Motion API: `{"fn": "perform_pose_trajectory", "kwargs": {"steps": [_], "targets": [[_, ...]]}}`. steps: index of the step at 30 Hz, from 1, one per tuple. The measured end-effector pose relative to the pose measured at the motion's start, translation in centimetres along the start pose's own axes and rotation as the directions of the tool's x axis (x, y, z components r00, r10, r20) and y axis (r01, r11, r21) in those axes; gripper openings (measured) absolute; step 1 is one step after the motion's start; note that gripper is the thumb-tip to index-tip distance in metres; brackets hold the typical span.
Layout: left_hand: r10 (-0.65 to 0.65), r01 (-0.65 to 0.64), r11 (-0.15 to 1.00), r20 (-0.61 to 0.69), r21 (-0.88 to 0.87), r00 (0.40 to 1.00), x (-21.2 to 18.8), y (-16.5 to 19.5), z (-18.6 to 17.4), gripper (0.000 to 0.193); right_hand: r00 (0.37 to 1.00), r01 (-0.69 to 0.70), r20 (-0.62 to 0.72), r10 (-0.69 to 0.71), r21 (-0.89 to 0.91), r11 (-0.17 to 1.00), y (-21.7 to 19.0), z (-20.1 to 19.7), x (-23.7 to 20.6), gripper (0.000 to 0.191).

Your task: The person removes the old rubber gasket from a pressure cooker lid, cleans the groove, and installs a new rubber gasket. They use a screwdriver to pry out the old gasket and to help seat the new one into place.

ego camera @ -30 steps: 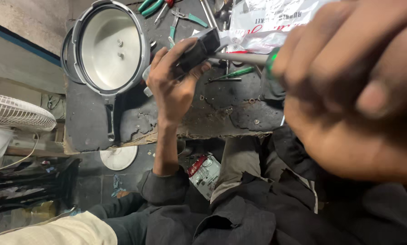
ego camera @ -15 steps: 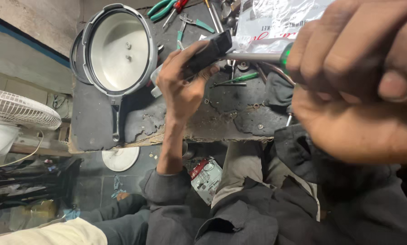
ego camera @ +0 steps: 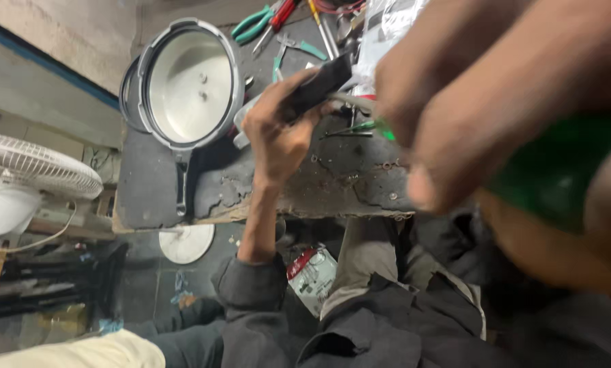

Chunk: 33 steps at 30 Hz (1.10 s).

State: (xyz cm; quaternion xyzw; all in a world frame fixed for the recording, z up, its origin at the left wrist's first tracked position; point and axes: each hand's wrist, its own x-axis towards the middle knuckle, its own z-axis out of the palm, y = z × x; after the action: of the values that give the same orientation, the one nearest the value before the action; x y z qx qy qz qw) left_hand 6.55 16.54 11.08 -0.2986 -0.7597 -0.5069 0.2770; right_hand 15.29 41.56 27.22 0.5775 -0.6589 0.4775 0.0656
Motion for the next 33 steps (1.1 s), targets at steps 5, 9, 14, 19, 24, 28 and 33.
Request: {"fn": "perform_pose_trajectory", "kwargs": {"steps": [5, 9, 14, 19, 24, 28, 33], "targets": [[-0.032, 0.031, 0.995, 0.006, 0.098, 0.999, -0.2, 0.8, -0.1, 0.047, 0.959, -0.050, -0.280, 0.045, -0.011, 0.999, 0.8, 2.2, -2.5, 0.019], [-0.041, 0.041, 0.993, -0.003, 0.111, 0.999, -0.2, 1.1, -0.3, 0.047, 0.940, -0.049, -0.339, 0.041, -0.014, 0.999, 1.4, 2.6, -2.8, 0.018], [-0.085, 0.085, 0.996, -0.033, 0.002, 0.996, 0.1, 1.0, -0.6, 0.045, 0.913, -0.052, -0.406, 0.040, -0.019, 0.998, 1.3, 3.3, -2.0, 0.019], [-0.048, 0.049, 0.998, -0.031, 0.028, 0.998, 0.4, 1.0, -0.9, 0.047, 0.899, -0.063, -0.436, 0.046, -0.026, 0.998, 1.5, 3.4, -2.3, 0.020], [-0.069, 0.072, 0.996, -0.045, 0.055, 0.997, 0.5, 1.2, -0.9, 0.048, 0.887, -0.090, -0.457, 0.063, -0.038, 0.995, 1.3, 3.7, -2.3, 0.021], [-0.087, 0.088, 0.996, -0.034, 0.014, 0.996, 0.5, 1.4, -1.0, 0.046, 0.890, -0.117, -0.448, 0.081, -0.052, 0.992, 0.7, 3.5, -2.3, 0.023], [-0.034, 0.034, 0.995, -0.007, 0.095, 0.999, 0.1, 1.5, -1.2, 0.046, 0.882, -0.135, -0.461, 0.101, -0.041, 0.990, 1.2, 3.8, -2.7, 0.025]]}}
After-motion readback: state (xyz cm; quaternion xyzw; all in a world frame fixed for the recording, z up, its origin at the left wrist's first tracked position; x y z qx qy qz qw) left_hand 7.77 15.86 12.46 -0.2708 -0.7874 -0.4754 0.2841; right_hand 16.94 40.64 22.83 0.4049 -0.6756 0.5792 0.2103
